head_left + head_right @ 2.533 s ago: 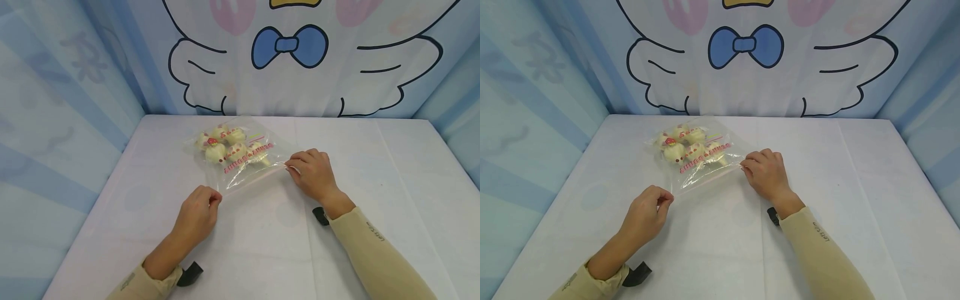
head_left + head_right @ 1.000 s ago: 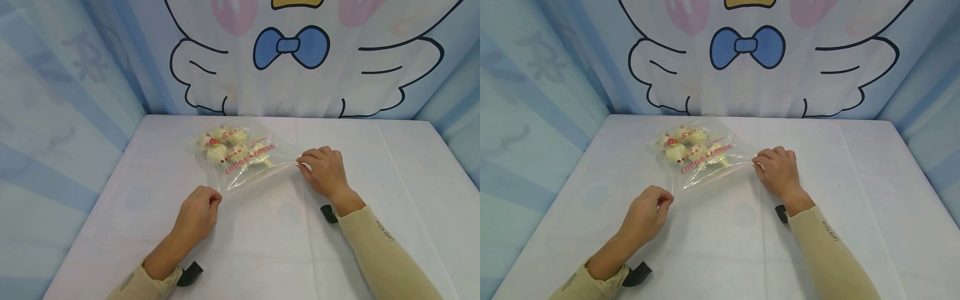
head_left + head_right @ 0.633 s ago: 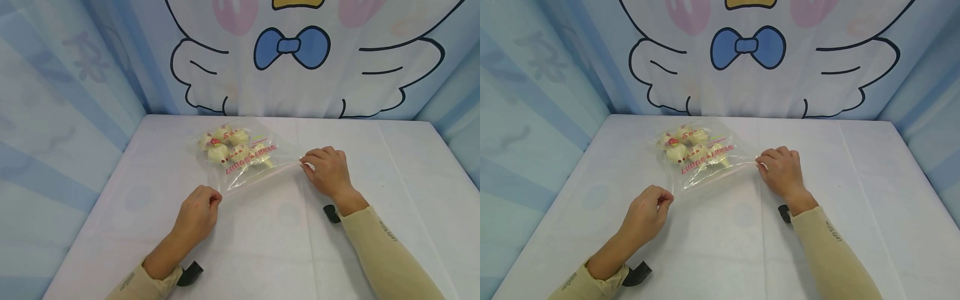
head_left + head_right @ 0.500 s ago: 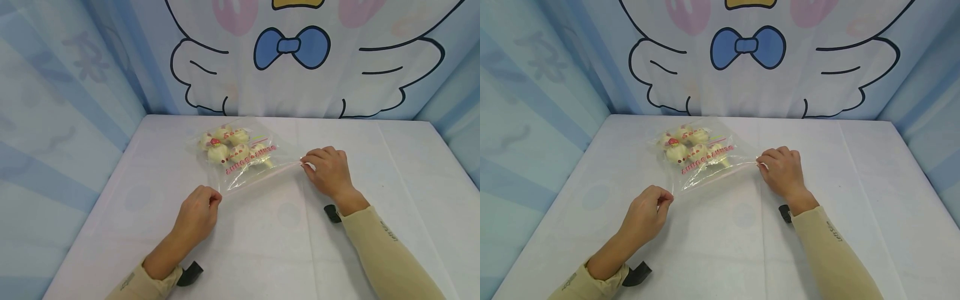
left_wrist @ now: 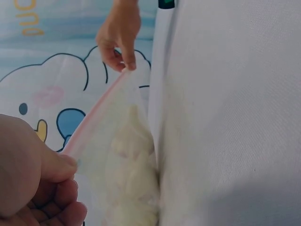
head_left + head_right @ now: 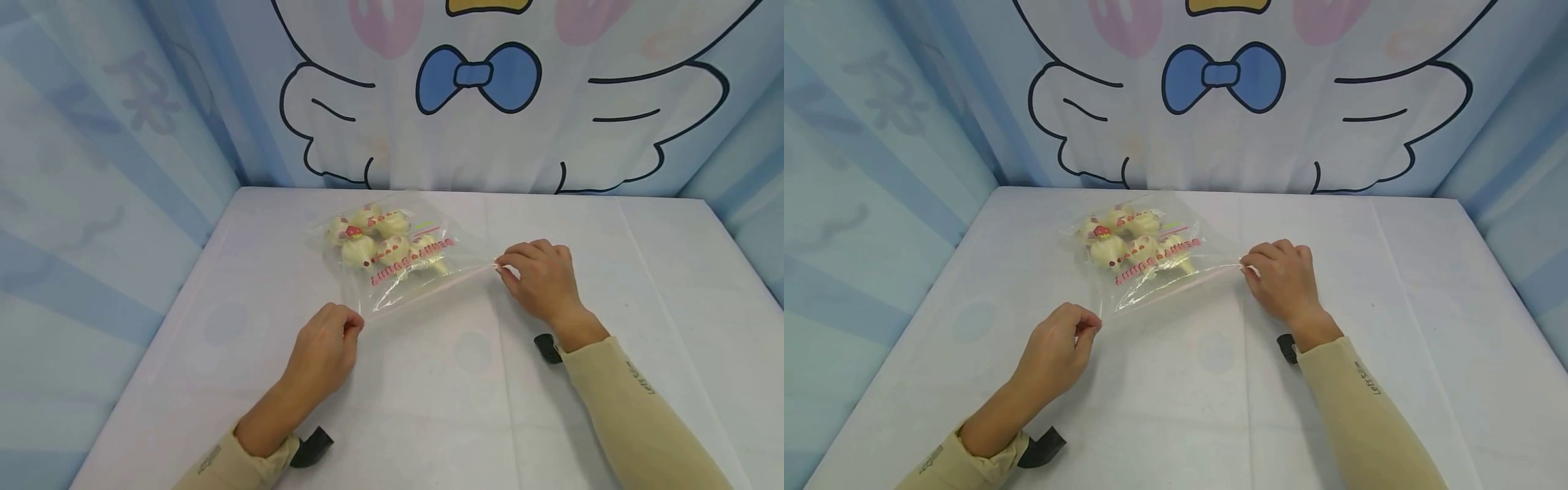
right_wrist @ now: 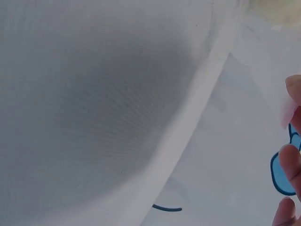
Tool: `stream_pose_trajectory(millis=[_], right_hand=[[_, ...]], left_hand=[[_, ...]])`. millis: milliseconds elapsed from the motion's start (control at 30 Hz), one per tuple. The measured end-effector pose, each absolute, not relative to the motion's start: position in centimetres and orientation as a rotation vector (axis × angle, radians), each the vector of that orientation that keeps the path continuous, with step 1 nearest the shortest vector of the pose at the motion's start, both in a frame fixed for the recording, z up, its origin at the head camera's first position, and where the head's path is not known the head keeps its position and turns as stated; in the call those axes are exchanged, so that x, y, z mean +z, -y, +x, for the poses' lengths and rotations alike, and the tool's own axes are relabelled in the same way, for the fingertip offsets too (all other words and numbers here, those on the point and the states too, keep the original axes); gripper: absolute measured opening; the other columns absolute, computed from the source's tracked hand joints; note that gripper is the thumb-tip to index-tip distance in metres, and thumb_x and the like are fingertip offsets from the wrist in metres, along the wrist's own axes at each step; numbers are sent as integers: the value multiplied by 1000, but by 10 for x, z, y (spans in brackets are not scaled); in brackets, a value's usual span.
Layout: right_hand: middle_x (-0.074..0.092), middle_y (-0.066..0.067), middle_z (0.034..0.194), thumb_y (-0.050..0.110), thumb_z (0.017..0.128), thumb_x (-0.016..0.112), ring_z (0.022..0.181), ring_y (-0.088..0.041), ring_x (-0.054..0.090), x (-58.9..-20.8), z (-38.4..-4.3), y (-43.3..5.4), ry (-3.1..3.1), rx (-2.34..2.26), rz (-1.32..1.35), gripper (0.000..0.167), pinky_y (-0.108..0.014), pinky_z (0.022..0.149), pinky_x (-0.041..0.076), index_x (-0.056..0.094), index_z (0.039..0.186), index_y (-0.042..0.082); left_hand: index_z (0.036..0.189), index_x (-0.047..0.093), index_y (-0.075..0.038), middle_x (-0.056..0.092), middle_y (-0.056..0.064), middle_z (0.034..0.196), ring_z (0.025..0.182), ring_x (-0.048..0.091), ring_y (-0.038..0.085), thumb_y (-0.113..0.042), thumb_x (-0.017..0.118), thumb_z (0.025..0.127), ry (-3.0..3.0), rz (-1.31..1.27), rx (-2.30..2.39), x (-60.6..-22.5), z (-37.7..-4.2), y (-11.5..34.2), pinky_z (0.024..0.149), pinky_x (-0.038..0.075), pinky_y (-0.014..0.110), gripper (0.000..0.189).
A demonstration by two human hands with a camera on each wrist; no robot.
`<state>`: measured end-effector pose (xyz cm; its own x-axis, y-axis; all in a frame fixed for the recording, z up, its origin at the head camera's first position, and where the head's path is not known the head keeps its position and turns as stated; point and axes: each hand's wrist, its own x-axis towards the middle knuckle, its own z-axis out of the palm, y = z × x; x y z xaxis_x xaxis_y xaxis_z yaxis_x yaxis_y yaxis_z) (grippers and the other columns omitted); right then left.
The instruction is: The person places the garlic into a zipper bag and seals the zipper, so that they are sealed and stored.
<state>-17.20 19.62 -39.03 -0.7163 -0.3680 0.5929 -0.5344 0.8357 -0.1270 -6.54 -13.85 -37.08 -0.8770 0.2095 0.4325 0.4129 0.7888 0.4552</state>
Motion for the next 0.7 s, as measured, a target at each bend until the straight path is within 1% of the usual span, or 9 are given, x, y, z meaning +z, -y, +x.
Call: stream_pose_trajectory(millis=[200,367,467,700], right_hand=[[73,-9,94,3,80,80,89,-34,59,-390,-169,-194,2525,399,656,12,-53,74,40,75,90,8],[72,-9,95,7,80,82,92,-34,58,-392,-168,-193,2558,399,670,13,-53,76,39,76,92,8],[72,-9,95,9,80,83,93,-34,58,-392,-168,-192,2541,407,691,13,-53,76,38,77,92,9],[73,-8,94,7,79,83,91,-35,58,-390,-170,-192,2487,420,711,11,-53,74,38,79,89,9]], left_hand=[[84,64,-1,57,8,77,68,55,18,9,74,82,2619,-474,-792,-370,-66,139,60,52,30,14],[84,65,-1,57,7,77,68,54,18,9,74,82,2629,-466,-799,-369,-65,139,60,52,29,14],[84,64,-1,58,8,78,68,54,18,9,74,82,2631,-472,-796,-369,-65,139,60,52,29,14],[84,64,0,57,8,77,67,54,18,9,75,82,2622,-486,-779,-369,-66,140,60,52,29,14]])
